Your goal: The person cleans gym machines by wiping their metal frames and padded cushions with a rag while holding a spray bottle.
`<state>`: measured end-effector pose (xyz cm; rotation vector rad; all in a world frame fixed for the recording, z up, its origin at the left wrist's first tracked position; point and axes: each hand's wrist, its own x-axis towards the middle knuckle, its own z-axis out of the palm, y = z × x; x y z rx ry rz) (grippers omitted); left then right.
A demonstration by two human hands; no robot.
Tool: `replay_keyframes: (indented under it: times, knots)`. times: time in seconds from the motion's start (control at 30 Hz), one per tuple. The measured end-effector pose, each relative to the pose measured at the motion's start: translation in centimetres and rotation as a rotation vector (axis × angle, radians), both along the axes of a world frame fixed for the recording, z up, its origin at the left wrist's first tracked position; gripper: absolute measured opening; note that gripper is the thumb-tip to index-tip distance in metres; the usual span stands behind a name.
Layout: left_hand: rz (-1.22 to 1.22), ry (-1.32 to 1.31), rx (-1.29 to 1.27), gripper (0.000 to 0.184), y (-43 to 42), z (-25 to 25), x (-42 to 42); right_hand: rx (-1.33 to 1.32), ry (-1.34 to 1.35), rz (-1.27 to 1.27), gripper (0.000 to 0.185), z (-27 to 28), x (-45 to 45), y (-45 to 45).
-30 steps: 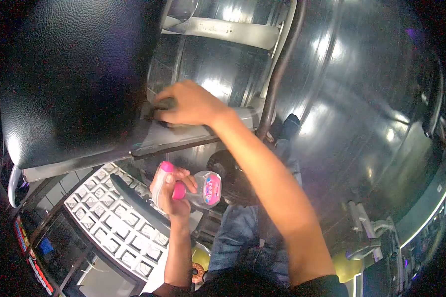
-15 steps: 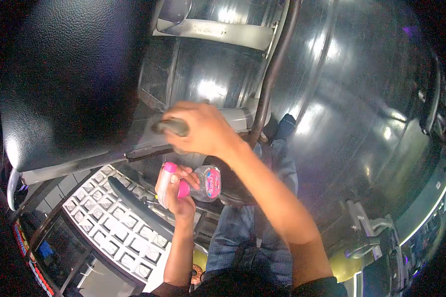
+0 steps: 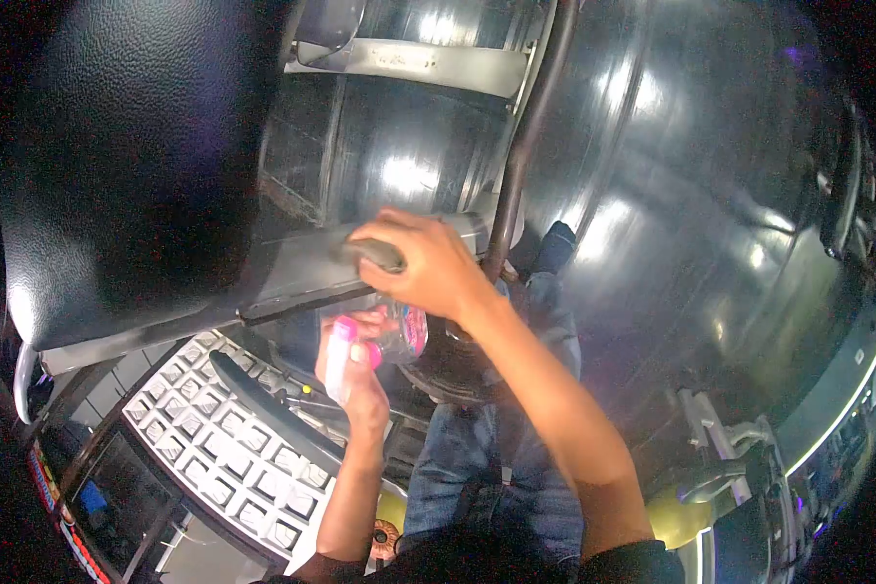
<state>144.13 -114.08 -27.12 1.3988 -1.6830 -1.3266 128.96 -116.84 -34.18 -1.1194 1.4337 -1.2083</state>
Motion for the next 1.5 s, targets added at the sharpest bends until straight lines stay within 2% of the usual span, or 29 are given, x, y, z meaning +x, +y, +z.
replay_keyframes:
  times: [0.07, 0.13, 0.17, 0.23, 0.3, 0.37, 0.4, 0.47, 0.57, 0.63, 0.67, 0.73, 0.8, 0.83, 0.93, 1.0, 1.07, 1.13, 1.2, 1.23, 1.3, 1.4, 1.43, 1.5]
  knots:
    - [-0.032, -0.038, -0.046, 0.044, 0.3, -0.1, -0.2, 0.008, -0.007, -0.021, 0.024, -2.5, -0.2, 1.1]
    - [-0.111, -0.029, -0.063, 0.051, 0.7, -0.1, -0.3, 0.106, 0.223, -0.032, 0.026, -5.8, -0.9, 0.7]
    - [-0.097, -0.057, -0.017, 0.054, 1.2, 0.0, -0.1, 0.104, 0.223, -0.032, 0.026, -5.9, -1.5, -0.5]
    - [-0.065, -0.055, 0.029, 0.055, 1.7, 0.0, -0.4, 0.423, 0.287, 0.284, 0.034, -5.5, -2.2, -3.5]
    - [-0.036, -0.051, 0.074, 0.056, 2.1, -0.2, -0.9, 0.384, 0.148, 0.392, 0.037, -5.1, -1.3, -6.4]
    - [0.002, -0.027, 0.116, 0.058, 2.6, -0.6, -1.3, 0.227, 0.109, 0.305, 0.042, -3.1, 0.7, -8.0]
    - [0.001, -0.032, 0.119, 0.058, 2.8, -0.9, -1.3, 0.147, 0.002, 0.269, 0.047, -2.5, 1.5, -8.6]
    - [-0.022, -0.006, 0.151, 0.059, 3.1, -1.3, -1.1, 0.089, -0.002, 0.279, 0.040, -1.9, 1.4, -8.4]
    - [-0.010, 0.062, 0.176, 0.053, 3.1, -1.5, -0.9, 0.087, 0.046, 0.318, 0.049, -5.6, -0.1, -6.8]
    - [0.009, 0.116, 0.183, 0.049, 2.9, -1.6, -0.9, 0.292, 0.031, 0.422, 0.051, -8.6, -2.3, -5.5]
    - [-0.007, 0.103, 0.172, 0.048, 2.6, -1.6, -0.8, 0.461, 0.190, 0.493, 0.051, -10.0, -2.7, -5.2]
    - [-0.021, 0.088, 0.159, 0.047, 2.2, -1.6, -0.7, 0.544, 0.287, 0.492, 0.049, -13.0, -2.7, -5.3]
    - [-0.005, 0.064, 0.133, 0.047, 1.9, -1.6, -0.7, 0.687, 0.375, 0.631, 0.048, -13.4, -2.6, -6.5]
    - [0.012, 0.075, 0.129, 0.048, 1.8, -1.8, -0.7, 0.651, 0.364, 0.606, 0.046, -13.5, -2.0, -6.6]
    - [0.034, 0.062, 0.147, 0.049, 1.4, -1.3, -1.3, 0.474, -0.074, 0.509, 0.046, -6.4, -1.9, -7.2]
    - [0.018, 0.032, 0.152, 0.050, 1.3, -1.3, -1.2, 0.390, -0.042, 0.429, 0.045, -5.3, -0.9, -6.2]
    - [0.047, -0.052, 0.197, 0.062, 1.2, -1.0, -1.4, 0.078, -0.054, 0.298, 0.035, -5.0, -0.8, -4.9]
    - [0.064, -0.023, 0.209, 0.062, 1.2, -1.1, -1.3, 0.105, -0.078, 0.266, 0.037, -6.4, -1.6, -3.3]
    - [0.077, 0.008, 0.220, 0.062, 1.2, -1.4, -1.2, 0.360, 0.168, 0.314, 0.041, -8.8, -2.6, -2.4]
    - [0.091, 0.014, 0.236, 0.062, 1.3, -1.6, -1.0, 0.358, 0.170, 0.312, 0.041, -10.0, -2.3, -2.5]
    - [0.101, 0.022, 0.250, 0.062, 1.3, -1.7, -0.9, 0.654, 0.515, 0.376, 0.039, -10.7, -2.0, -3.0]
    - [0.104, -0.027, 0.275, 0.065, 1.4, -1.7, -0.6, 0.768, 0.580, 0.518, 0.041, -9.0, -1.4, -4.2]
    - [0.087, -0.064, 0.267, 0.066, 1.3, -1.8, -0.4, 0.594, 0.550, 0.340, 0.040, -9.6, -0.2, -3.0]
    - [0.069, -0.103, 0.262, 0.067, 1.4, -2.1, -0.2, 0.523, 0.353, 0.274, 0.038, -4.5, -1.2, -2.2]
